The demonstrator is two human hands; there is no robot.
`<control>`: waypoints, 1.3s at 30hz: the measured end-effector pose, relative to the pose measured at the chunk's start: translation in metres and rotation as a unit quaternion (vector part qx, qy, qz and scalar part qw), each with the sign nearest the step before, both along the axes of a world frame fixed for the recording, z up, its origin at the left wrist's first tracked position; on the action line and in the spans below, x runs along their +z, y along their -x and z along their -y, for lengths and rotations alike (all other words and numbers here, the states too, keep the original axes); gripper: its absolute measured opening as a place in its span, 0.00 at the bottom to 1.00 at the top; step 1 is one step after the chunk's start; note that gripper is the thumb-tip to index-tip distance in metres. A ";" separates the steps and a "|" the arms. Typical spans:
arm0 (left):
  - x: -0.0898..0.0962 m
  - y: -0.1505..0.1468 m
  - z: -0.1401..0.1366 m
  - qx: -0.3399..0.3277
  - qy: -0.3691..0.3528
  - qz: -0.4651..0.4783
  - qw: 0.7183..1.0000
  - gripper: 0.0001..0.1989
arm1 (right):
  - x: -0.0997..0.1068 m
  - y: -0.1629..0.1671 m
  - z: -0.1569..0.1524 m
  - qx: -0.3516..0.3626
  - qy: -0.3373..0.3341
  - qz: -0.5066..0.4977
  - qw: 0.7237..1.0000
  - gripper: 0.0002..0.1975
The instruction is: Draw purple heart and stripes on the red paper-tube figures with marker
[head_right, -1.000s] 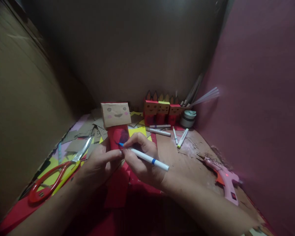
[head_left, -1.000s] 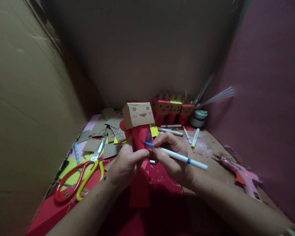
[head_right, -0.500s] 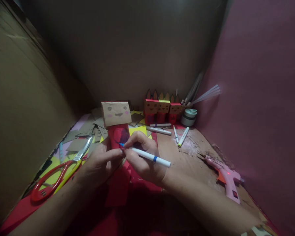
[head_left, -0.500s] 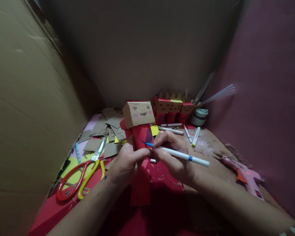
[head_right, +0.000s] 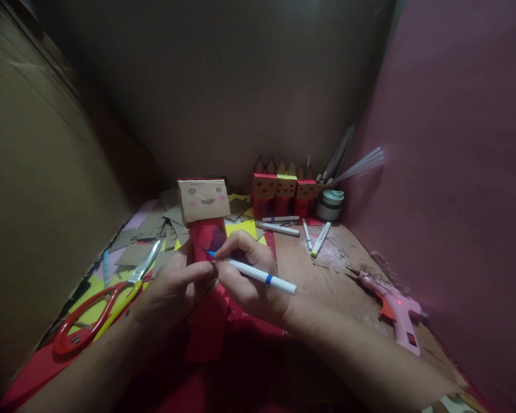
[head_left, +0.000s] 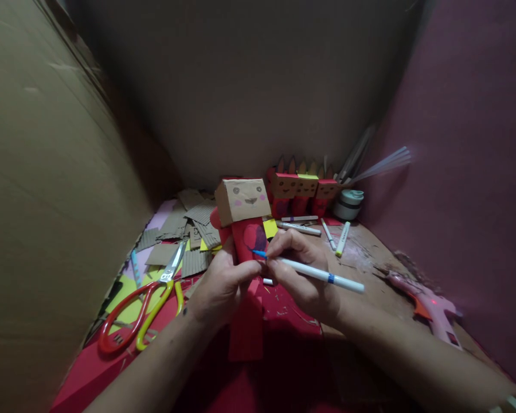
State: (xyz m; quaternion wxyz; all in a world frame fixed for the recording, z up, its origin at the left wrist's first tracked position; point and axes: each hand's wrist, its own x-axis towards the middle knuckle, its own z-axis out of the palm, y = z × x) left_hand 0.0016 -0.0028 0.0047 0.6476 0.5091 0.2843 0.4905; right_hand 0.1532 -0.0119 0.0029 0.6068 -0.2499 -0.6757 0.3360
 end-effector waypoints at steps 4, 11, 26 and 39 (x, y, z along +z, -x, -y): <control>0.002 -0.001 0.000 -0.011 -0.010 0.000 1.000 0.11 | -0.001 0.001 0.000 -0.012 0.007 0.001 1.000 0.04; 0.006 -0.002 0.002 -0.019 0.003 -0.004 1.000 0.09 | 0.001 0.002 0.000 -0.015 0.025 -0.015 0.999 0.04; 0.007 -0.002 0.004 -0.001 0.017 0.007 1.000 0.09 | 0.002 0.001 0.001 0.001 0.018 -0.011 1.000 0.04; 0.007 -0.002 0.004 -0.011 0.015 0.000 1.000 0.09 | 0.001 0.004 0.001 -0.005 0.038 -0.034 0.999 0.03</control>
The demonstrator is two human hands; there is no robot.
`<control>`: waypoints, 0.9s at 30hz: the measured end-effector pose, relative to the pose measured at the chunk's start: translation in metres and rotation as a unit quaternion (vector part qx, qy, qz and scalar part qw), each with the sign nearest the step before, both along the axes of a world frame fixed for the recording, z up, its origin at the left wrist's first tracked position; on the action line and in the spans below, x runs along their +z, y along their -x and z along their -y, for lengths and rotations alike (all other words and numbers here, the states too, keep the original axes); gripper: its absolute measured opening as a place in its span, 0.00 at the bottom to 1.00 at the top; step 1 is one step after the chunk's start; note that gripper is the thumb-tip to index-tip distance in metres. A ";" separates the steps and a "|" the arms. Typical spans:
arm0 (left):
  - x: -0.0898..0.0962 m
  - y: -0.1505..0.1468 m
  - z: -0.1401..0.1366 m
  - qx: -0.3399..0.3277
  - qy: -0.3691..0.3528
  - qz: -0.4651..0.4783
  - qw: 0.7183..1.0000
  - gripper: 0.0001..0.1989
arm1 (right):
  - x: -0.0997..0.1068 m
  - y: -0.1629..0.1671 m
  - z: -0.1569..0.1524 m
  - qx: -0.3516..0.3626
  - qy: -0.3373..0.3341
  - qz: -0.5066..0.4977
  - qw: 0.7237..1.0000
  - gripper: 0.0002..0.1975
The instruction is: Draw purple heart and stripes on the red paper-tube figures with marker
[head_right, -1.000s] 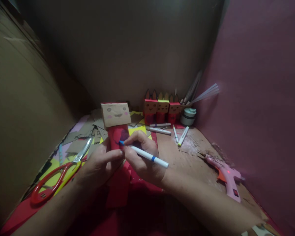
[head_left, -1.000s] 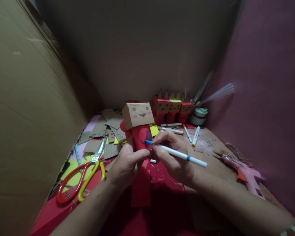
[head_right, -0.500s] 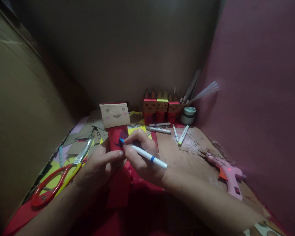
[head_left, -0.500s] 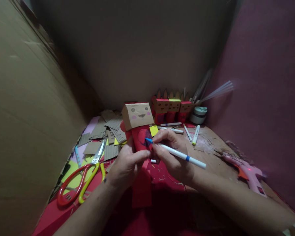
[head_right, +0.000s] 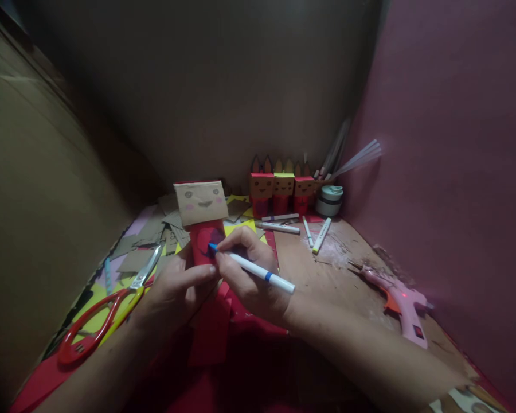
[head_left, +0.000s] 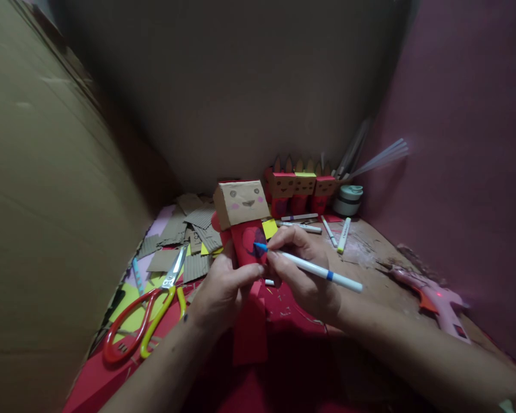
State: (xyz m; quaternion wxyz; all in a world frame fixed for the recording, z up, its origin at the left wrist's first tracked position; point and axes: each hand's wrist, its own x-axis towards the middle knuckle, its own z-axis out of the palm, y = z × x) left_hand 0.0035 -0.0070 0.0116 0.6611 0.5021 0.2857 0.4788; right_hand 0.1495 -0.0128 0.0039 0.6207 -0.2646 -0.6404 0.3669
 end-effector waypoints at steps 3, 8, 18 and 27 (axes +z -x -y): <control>0.002 -0.002 0.001 0.007 0.000 0.007 1.000 0.06 | 0.001 0.000 0.000 -0.008 0.005 0.007 1.000 0.03; 0.003 -0.003 0.002 0.022 0.017 0.028 0.999 0.10 | 0.000 0.001 -0.001 -0.019 0.011 0.004 1.000 0.03; 0.000 -0.001 0.001 0.018 0.004 0.021 1.000 0.09 | -0.002 0.002 -0.001 -0.009 0.006 -0.004 1.000 0.03; 0.000 -0.001 0.001 0.012 0.002 0.016 1.000 0.08 | 0.001 0.002 0.000 0.008 -0.001 -0.011 1.000 0.03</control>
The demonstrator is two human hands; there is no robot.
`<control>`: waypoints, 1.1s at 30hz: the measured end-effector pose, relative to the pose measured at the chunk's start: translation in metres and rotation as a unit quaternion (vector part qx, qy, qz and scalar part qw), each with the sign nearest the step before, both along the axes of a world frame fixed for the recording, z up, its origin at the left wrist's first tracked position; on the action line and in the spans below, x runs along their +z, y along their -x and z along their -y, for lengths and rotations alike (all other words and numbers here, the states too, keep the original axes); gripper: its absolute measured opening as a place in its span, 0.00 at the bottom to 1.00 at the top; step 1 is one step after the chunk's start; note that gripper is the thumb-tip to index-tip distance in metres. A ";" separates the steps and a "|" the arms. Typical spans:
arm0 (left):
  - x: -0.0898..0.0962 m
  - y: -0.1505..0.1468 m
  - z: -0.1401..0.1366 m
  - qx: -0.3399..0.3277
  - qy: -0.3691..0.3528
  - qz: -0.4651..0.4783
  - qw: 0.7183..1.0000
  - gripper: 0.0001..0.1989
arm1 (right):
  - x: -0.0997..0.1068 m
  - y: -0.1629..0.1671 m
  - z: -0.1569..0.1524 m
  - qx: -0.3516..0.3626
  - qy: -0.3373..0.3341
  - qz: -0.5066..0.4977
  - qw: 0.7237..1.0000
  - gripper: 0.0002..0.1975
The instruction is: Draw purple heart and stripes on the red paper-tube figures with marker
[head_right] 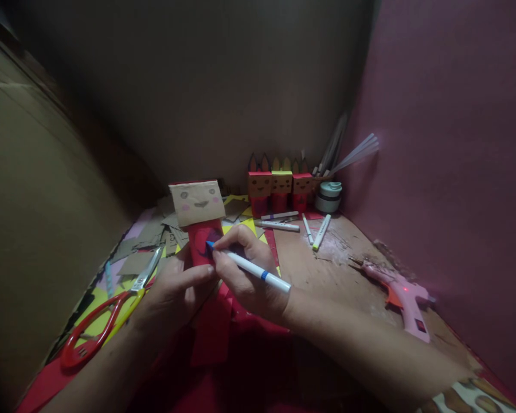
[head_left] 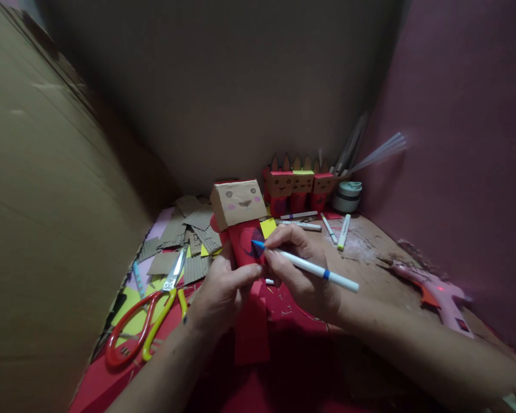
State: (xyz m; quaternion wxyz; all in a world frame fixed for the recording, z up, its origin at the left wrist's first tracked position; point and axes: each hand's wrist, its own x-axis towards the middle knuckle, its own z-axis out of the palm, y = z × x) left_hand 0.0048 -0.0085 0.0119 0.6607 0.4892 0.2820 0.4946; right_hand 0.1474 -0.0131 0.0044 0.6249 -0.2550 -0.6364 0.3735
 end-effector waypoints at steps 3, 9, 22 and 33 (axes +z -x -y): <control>-0.001 0.001 -0.001 -0.009 -0.001 -0.013 1.000 0.05 | -0.001 0.000 0.000 -0.008 0.003 0.001 1.000 0.03; 0.000 0.000 -0.001 -0.010 -0.006 0.000 1.000 0.06 | -0.001 -0.001 -0.002 -0.003 0.024 -0.010 1.000 0.03; -0.001 0.000 -0.001 -0.005 -0.021 -0.023 1.000 0.06 | -0.004 0.000 -0.003 -0.006 0.022 -0.015 1.000 0.04; -0.001 -0.002 -0.001 0.000 -0.016 -0.010 1.000 0.12 | -0.004 0.001 -0.002 -0.011 0.020 -0.017 1.000 0.03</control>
